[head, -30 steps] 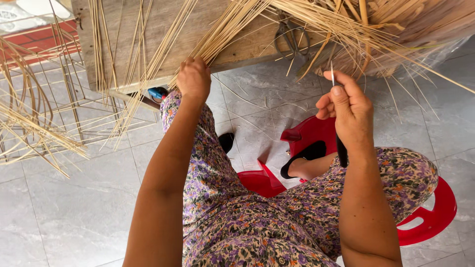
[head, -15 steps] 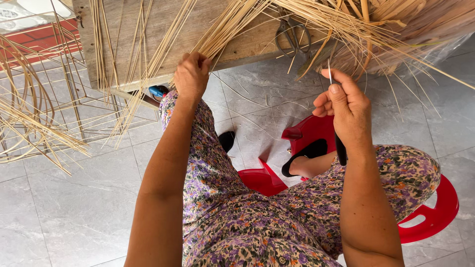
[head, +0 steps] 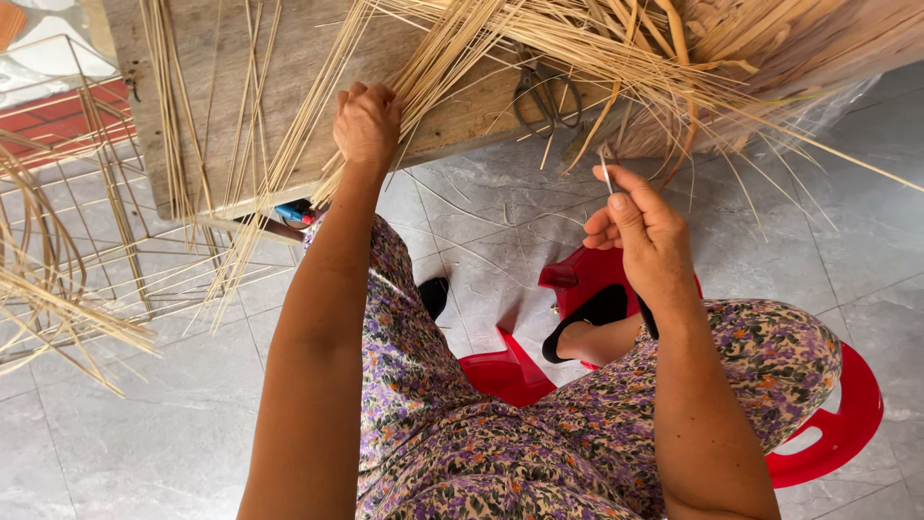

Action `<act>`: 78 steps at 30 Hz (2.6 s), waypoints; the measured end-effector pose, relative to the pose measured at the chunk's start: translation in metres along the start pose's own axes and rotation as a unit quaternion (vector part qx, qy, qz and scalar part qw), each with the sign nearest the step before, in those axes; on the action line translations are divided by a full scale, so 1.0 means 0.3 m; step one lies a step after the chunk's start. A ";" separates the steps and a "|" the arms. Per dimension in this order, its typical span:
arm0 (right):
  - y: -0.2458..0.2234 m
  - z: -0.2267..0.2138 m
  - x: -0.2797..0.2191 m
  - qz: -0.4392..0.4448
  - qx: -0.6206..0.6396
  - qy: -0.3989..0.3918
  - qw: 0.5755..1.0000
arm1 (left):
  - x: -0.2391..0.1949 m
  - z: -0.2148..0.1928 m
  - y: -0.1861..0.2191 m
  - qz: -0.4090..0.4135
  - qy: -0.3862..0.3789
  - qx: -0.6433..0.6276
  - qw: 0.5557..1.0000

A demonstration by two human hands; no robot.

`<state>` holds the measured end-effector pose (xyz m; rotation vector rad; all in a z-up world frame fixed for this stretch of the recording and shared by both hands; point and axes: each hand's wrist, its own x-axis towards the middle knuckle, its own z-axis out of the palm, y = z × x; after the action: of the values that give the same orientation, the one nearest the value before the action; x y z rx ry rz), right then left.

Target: The person sits on a red stool and uses a knife to split and trim thin bamboo strips. They repeatedly pull strips from a bundle, split them lengthwise, and trim the ends, placing the finished pieces into a wire basket.

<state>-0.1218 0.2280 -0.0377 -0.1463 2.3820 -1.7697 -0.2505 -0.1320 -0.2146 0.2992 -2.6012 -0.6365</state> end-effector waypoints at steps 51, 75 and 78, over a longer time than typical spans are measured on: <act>-0.054 -0.019 -0.128 -0.272 -0.007 0.011 0.962 | -0.350 -0.799 0.554 -0.011 -0.279 -0.712 0.644; -0.073 -0.099 -0.123 -0.169 0.051 0.034 0.984 | -0.532 -1.060 0.544 0.126 -0.006 -0.566 0.815; -0.076 -0.071 -0.125 -0.171 0.058 -0.002 0.984 | -0.498 -0.903 0.599 0.176 -0.024 -0.452 0.874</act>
<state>-0.0896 0.2480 -0.0069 -0.5734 2.3546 -2.0421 -0.0111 -0.0342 0.0325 -0.4775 -2.0108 -1.5994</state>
